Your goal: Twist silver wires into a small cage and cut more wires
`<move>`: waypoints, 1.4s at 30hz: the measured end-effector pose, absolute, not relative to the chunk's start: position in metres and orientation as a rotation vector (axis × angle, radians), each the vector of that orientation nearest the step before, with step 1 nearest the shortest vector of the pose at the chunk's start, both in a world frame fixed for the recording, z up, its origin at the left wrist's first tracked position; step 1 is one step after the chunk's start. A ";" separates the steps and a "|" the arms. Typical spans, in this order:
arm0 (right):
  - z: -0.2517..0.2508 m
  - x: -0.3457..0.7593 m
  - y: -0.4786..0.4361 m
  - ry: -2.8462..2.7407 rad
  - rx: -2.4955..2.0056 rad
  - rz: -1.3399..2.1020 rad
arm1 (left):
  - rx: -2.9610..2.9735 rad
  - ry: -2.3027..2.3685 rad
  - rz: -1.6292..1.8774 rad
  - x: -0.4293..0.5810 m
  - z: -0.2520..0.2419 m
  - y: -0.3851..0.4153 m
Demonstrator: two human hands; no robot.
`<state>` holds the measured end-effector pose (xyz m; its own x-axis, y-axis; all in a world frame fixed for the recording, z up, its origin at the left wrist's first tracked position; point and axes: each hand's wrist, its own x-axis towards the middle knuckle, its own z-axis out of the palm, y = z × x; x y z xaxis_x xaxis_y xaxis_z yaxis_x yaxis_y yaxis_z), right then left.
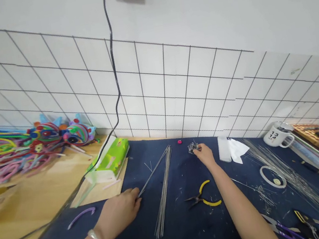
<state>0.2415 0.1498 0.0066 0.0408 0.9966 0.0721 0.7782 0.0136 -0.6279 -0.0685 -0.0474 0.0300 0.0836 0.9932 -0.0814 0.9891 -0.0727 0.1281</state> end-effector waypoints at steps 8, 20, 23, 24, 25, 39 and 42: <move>0.028 0.223 0.115 -1.668 -1.511 0.812 | 2.166 1.998 0.186 -0.073 0.036 -0.048; 0.064 0.137 0.002 -1.872 -1.035 1.327 | 1.607 1.273 1.323 -0.044 0.051 -0.065; 0.063 0.134 -0.006 -1.815 -0.971 1.453 | 1.493 1.181 1.350 -0.046 0.052 -0.065; 0.063 0.135 -0.007 -1.797 -0.948 1.508 | 1.432 1.138 1.363 -0.047 0.052 -0.064; 0.063 0.136 -0.007 -1.788 -0.931 1.558 | 1.373 1.097 1.373 -0.048 0.053 -0.064; 0.073 0.148 -0.002 -1.914 -0.913 1.600 | 0.994 0.822 1.092 -0.049 0.049 -0.061; 0.073 0.147 -0.003 -1.893 -0.871 1.666 | 0.923 0.806 1.139 -0.047 0.048 -0.061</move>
<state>0.1466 -0.0027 0.0725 -0.6884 0.7227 -0.0619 0.1532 0.0615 -0.9863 -0.0475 -0.0612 0.0478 0.2333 0.9702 -0.0650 -0.3846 0.1535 0.9102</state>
